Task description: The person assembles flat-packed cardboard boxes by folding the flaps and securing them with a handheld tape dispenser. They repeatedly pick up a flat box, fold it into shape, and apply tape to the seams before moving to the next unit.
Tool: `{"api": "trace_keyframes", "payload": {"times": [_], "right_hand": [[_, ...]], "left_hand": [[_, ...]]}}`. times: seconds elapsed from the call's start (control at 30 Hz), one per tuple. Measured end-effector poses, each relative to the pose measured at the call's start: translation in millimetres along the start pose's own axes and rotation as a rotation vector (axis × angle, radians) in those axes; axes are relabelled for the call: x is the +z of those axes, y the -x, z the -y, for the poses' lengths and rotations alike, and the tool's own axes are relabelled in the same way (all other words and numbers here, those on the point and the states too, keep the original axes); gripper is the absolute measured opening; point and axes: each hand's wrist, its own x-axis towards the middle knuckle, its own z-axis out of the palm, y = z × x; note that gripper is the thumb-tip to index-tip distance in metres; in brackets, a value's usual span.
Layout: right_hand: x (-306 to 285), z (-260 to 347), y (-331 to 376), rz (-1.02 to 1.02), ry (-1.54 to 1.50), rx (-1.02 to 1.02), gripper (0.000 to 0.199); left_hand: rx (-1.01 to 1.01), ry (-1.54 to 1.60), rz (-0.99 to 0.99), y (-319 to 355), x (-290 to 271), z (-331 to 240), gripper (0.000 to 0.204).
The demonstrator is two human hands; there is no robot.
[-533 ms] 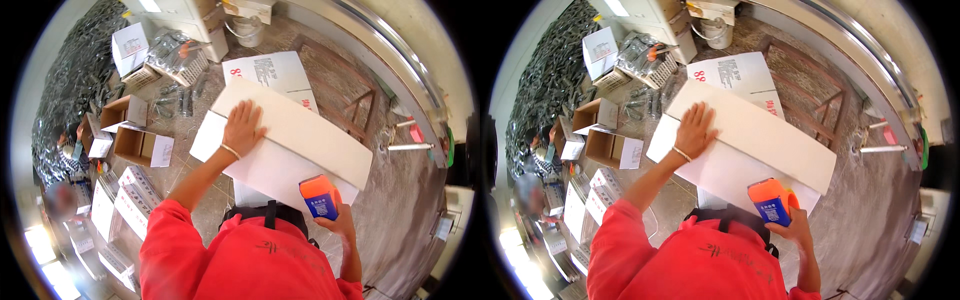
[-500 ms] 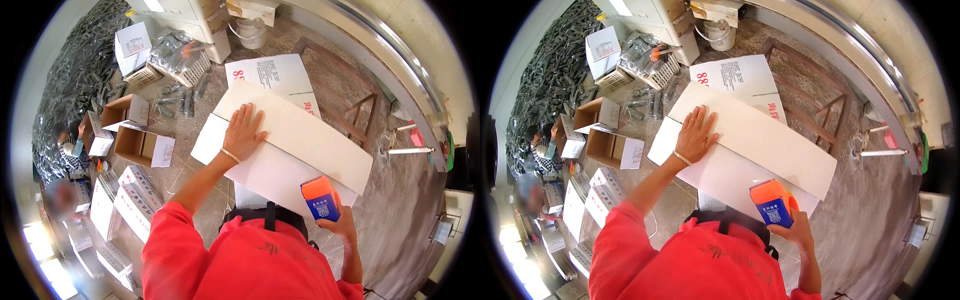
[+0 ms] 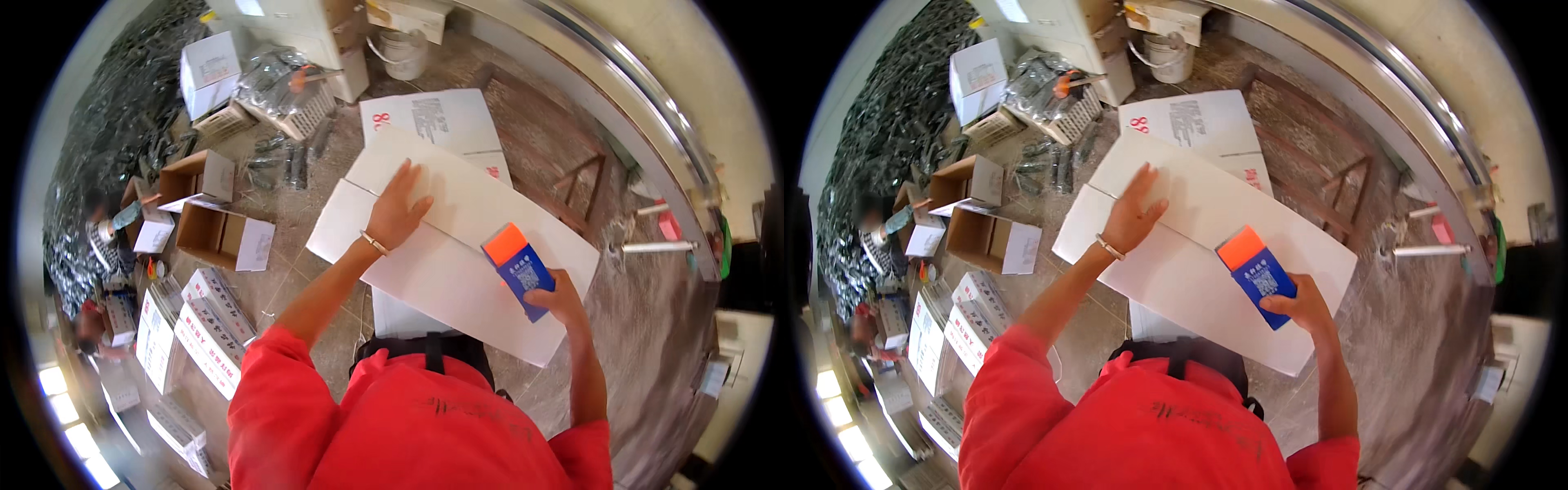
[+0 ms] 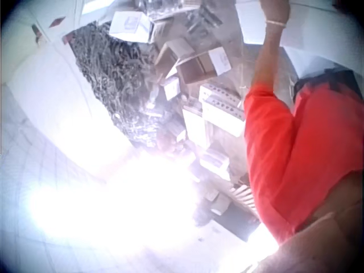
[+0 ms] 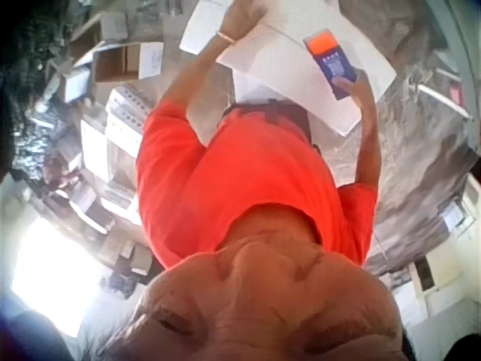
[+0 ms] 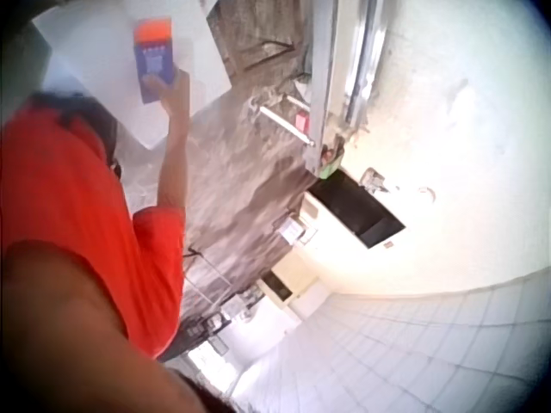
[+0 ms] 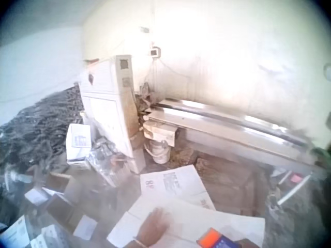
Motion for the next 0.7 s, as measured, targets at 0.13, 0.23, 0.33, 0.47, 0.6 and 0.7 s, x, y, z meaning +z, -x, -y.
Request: {"api": "trace_keyframes", "payload": {"times": [0.13,0.23,0.33,0.47,0.6,0.7], "right_hand": [[-9.6,-5.5,-2.8,0.020,0.024,0.041,0.039],[-8.9,-1.2,-2.3,0.021,0.056,0.055,0.042],[-9.8,-1.0,-3.7,0.022,0.084,0.045,0.045],[-10.1,1.7,-3.7,0.035,0.104,0.051,0.044],[-3.7,20.3,-15.5,0.100,0.185,0.048,0.048],[17.6,52.2,-41.4,0.212,0.250,0.049,0.046]], "left_hand": [[-0.750,0.958,0.487,-6.0,11.5,-54.7,0.062],[-0.983,1.374,0.770,8.9,49.4,-52.8,0.056],[-0.962,1.424,0.696,9.1,57.1,-70.8,0.044],[-0.745,1.234,0.623,13.9,64.1,-63.8,0.032],[-0.602,0.750,0.399,10.0,50.8,-52.2,0.026],[-0.472,0.477,0.078,0.9,10.5,0.4,0.022]]}}
